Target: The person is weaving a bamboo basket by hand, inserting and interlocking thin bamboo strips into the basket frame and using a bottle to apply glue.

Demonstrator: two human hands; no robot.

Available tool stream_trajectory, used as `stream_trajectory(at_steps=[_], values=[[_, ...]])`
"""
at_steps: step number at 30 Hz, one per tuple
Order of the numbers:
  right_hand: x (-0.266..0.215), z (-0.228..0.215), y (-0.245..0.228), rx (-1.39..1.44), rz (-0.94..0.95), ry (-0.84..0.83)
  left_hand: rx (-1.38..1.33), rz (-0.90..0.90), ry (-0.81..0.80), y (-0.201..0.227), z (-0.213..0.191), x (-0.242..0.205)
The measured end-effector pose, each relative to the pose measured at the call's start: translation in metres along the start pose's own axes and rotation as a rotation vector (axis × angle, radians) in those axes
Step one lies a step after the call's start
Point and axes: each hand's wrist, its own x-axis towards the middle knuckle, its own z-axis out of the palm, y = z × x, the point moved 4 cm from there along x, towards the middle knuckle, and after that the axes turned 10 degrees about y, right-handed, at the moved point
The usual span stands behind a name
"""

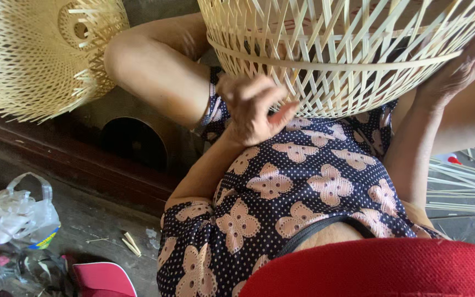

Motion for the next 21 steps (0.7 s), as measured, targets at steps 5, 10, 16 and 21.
stream_trajectory(at_steps=[5, 10, 16, 21], values=[[0.004, 0.008, -0.009, -0.068, 0.08, 0.097, 0.101, -0.007, -0.245, 0.026, 0.0, 0.019], [0.007, 0.026, -0.029, -0.107, 0.054, 0.115, 0.061, -0.064, -0.291, 0.033, -0.003, 0.036], [0.013, 0.043, -0.059, -0.352, -0.113, 0.182, 0.081, -0.056, -0.313, 0.03, -0.005, 0.04], [0.015, 0.055, -0.088, -0.505, -0.241, -0.075, 0.137, -0.002, -0.131, 0.009, 0.009, 0.056]])
